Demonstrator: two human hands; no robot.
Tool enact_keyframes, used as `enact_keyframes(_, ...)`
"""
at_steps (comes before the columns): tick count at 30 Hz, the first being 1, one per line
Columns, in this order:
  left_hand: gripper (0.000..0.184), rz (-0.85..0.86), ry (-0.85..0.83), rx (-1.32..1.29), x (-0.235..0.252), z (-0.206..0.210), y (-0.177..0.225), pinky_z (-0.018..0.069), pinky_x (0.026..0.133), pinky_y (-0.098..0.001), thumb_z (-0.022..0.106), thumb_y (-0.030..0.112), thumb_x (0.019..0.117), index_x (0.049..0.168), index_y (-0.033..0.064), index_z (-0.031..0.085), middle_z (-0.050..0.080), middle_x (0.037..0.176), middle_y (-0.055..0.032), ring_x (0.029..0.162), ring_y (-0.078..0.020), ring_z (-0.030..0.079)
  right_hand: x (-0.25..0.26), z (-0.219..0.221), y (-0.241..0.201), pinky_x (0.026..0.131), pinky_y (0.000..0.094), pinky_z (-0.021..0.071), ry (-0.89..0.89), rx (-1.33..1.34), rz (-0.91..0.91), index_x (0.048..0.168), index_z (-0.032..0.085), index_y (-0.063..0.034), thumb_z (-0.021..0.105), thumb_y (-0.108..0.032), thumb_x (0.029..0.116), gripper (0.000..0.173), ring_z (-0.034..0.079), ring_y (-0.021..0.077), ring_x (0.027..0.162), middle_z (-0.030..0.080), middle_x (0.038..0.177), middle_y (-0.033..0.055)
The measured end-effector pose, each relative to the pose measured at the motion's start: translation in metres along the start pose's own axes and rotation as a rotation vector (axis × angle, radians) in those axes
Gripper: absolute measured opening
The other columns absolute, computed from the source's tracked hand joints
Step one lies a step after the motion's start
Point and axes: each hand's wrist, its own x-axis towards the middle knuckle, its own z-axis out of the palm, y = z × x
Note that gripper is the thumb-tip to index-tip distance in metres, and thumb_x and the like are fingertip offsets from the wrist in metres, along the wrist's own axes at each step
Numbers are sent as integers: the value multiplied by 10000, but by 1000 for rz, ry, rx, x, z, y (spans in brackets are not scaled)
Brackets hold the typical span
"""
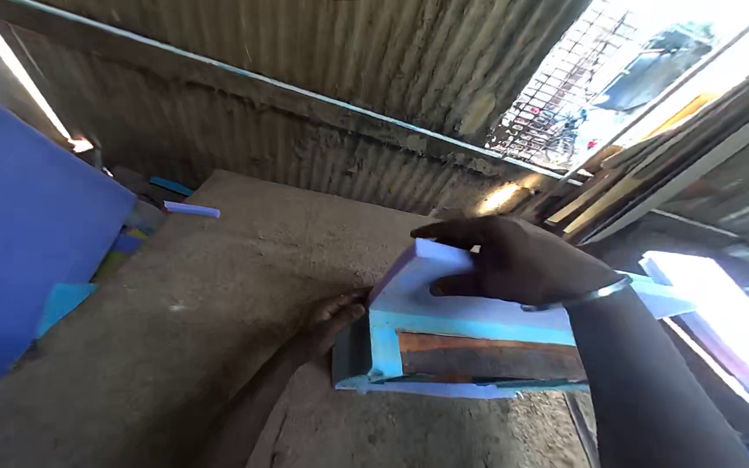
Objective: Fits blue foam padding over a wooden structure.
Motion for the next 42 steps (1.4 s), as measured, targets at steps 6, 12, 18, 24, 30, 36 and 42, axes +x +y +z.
enact_keyframes(6, 306, 10, -190, -142, 22, -19, -16, 538, 998, -262, 519, 121, 1056, 1316, 45, 662, 710, 1229, 6, 1106, -37, 656, -16, 44, -19, 651, 455, 590, 154, -177, 6, 1202, 726, -354, 706, -445, 854, 361, 692, 104, 776, 729, 903, -97)
enact_keyframes(12, 305, -7, -276, -260, 30, -22, -13, 531, 981, -205, 491, 57, 1051, 1288, 51, 682, 722, 1200, 41, 1086, 13, 649, -36, 66, -36, 941, 422, 578, 176, -142, 23, 1372, 663, -239, 623, -311, 914, 465, 675, 128, 1163, 692, 1315, -36)
enact_keyframes(18, 379, 81, -341, -358, 35, -21, -28, 461, 1147, -356, 386, 57, 1085, 1392, -30, 590, 634, 1400, -110, 1309, -182, 590, -54, 103, -39, 1050, 454, 539, 294, -167, 32, 1390, 640, -246, 542, -330, 965, 444, 618, 169, 1278, 651, 1389, -5)
enact_keyframes(24, 386, 156, -311, -385, 38, -18, -34, 416, 1194, -401, 372, 65, 1089, 1397, -73, 560, 608, 1424, -162, 1359, -232, 553, -63, 138, -41, 1102, 501, 484, 347, -231, 58, 1399, 640, -275, 525, -343, 994, 427, 575, 233, 1340, 621, 1437, 39)
enact_keyframes(30, 398, 166, -301, -409, 39, -16, -34, 388, 1215, -428, 358, 56, 1087, 1418, -79, 533, 576, 1454, -180, 1389, -264, 519, -64, 147, -43, 1101, 485, 477, 349, -284, 78, 1416, 622, -291, 514, -327, 997, 434, 558, 229, 1358, 595, 1471, 15)
enact_keyframes(36, 419, 115, -269, -420, 39, -15, -26, 430, 1169, -397, 315, 92, 1086, 1365, -52, 592, 631, 1378, -148, 1321, -217, 568, -64, 152, -42, 1093, 493, 480, 360, -307, 76, 1407, 632, -292, 528, -325, 993, 429, 568, 238, 1346, 607, 1458, 19)
enact_keyframes(42, 406, 108, -272, -412, 40, -14, -29, 433, 1174, -413, 306, 55, 1095, 1378, -77, 566, 612, 1401, -177, 1331, -244, 565, -61, 157, -42, 1096, 490, 474, 372, -344, 74, 1406, 636, -277, 536, -303, 986, 433, 565, 242, 1349, 606, 1458, 30)
